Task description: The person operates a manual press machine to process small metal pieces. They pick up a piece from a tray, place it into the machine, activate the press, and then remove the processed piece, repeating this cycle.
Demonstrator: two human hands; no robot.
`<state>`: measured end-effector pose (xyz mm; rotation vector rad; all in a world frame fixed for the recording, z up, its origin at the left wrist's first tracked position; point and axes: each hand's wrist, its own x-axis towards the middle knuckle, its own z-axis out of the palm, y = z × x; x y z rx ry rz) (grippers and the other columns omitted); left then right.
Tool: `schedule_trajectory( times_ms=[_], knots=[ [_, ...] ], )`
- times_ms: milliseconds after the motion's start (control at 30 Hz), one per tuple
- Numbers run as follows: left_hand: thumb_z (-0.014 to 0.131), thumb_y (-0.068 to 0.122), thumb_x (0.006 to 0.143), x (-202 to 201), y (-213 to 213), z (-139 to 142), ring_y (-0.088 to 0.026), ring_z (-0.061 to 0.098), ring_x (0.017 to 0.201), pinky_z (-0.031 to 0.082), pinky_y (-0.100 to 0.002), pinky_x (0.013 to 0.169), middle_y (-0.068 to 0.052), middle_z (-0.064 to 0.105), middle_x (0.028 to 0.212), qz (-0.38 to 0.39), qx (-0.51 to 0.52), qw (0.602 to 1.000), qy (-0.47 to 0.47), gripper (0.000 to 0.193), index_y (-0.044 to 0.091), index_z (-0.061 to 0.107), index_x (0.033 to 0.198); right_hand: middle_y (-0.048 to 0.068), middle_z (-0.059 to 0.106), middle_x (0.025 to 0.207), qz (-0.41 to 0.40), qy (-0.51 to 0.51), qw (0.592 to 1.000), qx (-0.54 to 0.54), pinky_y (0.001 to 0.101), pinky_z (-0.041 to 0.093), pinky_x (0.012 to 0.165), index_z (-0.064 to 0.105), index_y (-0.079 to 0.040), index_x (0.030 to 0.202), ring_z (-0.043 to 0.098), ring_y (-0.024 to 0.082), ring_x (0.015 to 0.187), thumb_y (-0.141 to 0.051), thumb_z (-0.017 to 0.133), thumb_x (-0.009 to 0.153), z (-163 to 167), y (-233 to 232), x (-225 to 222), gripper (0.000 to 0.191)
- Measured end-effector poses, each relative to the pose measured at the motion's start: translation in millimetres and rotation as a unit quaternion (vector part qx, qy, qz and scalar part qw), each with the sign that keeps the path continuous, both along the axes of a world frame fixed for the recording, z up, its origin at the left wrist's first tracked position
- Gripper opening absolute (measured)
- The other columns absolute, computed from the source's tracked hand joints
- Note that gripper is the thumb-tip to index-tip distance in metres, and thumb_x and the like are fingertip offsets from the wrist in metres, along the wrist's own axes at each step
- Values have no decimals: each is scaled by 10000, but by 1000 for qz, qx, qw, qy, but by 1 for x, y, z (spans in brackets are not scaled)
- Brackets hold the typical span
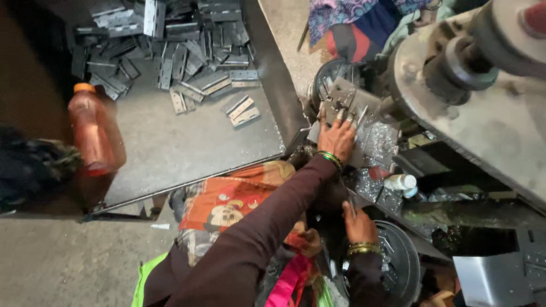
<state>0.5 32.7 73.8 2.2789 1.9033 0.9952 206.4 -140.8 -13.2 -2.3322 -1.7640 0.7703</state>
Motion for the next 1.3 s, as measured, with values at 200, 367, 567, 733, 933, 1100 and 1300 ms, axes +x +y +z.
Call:
schedule_trajectory(
  times_ms=[200,367,567,733,933,1100,1300],
  knots=[
    [599,204,902,-2,6,3,-239,540,1354,56,-731,1242,-21,657,1296,3,-28,1000,6,304,143,686,1187,250,738,967,-29,-26,996,82,552,518,819,742,-72,996,692,483,928,-687,398,977,-68,-35,-29,705],
    [583,205,877,-7,9,4,-244,484,1403,0,-740,1227,-29,615,1418,-6,-20,1000,21,387,151,670,1250,270,750,942,-53,65,996,40,542,531,834,749,-34,962,712,472,933,-692,449,966,-51,-26,-23,724],
    [538,193,930,6,32,3,-262,393,1497,-42,-735,1211,-40,550,1492,-2,-86,994,68,473,140,587,1397,255,734,1025,3,-11,1000,-12,597,499,835,745,-104,1090,655,524,994,-679,408,960,34,0,-16,679],
    [504,136,907,10,41,2,-274,355,1482,-51,-750,1179,-71,466,1556,26,-39,997,60,560,142,512,1466,278,716,978,14,-33,999,11,615,512,792,710,-97,1117,668,536,939,-675,380,957,21,-10,-28,684],
    [479,143,986,9,39,3,-243,330,1553,-47,-734,1230,-19,454,1598,-5,-136,988,72,485,140,513,1470,290,722,916,-34,-85,995,29,577,549,776,711,-57,1066,707,502,925,-686,368,1027,-52,-35,-34,717],
    [520,155,854,7,38,1,-266,411,1430,-9,-724,1194,-52,555,1461,35,25,999,10,541,116,602,1388,256,733,911,86,-14,993,79,569,517,761,721,-87,1118,699,475,893,-651,371,993,-32,-17,-9,676],
    [531,176,977,10,38,3,-238,419,1481,1,-719,1265,-11,617,1403,-2,-106,994,30,322,140,667,1267,274,733,1000,-2,-4,1000,-3,564,507,805,727,-77,1087,669,507,962,-671,401,980,-5,-7,-8,686]
  ],
)
